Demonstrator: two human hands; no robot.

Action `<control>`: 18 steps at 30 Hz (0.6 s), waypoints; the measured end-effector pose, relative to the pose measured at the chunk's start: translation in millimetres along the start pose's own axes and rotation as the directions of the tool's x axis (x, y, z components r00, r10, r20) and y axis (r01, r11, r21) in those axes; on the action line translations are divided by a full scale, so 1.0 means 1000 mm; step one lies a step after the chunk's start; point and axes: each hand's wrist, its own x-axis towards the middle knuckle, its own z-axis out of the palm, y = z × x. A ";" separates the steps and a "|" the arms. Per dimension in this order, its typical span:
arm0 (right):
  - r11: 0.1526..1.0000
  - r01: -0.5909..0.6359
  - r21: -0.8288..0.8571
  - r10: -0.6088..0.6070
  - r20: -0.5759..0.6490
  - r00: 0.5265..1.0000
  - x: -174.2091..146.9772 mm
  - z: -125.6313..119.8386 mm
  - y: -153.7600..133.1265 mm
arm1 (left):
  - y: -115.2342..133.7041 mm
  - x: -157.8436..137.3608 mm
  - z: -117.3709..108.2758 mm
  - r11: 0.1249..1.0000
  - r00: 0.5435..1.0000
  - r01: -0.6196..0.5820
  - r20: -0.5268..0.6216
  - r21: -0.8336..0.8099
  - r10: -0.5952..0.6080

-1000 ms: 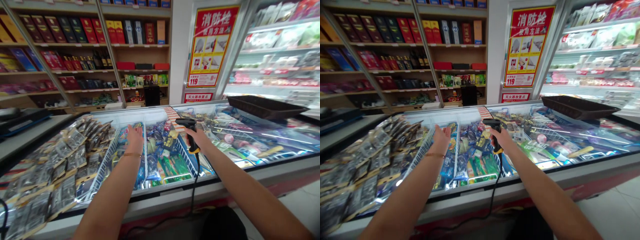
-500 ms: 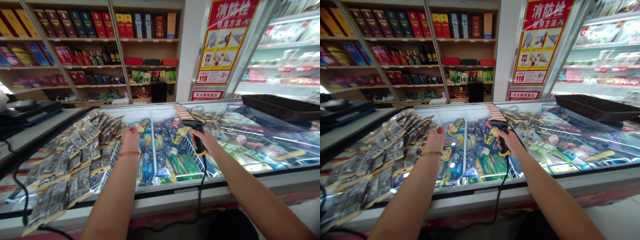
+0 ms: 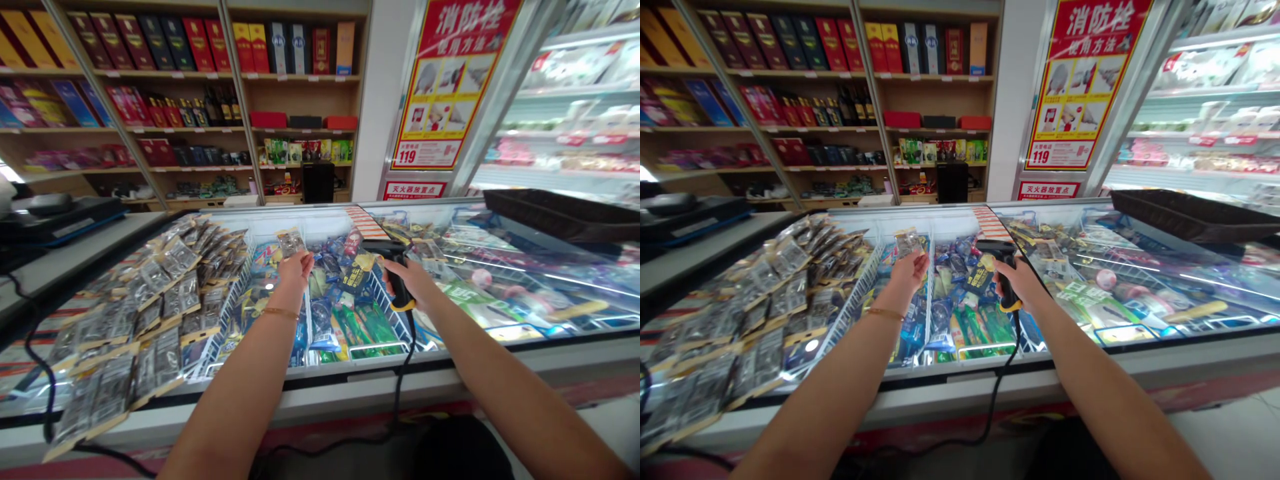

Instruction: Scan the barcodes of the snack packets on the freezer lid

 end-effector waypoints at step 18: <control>0.983 0.133 -0.130 -0.105 0.205 0.973 -0.017 0.007 -0.001 | -0.012 0.000 -0.002 0.944 0.940 -0.264 0.270 0.196 0.207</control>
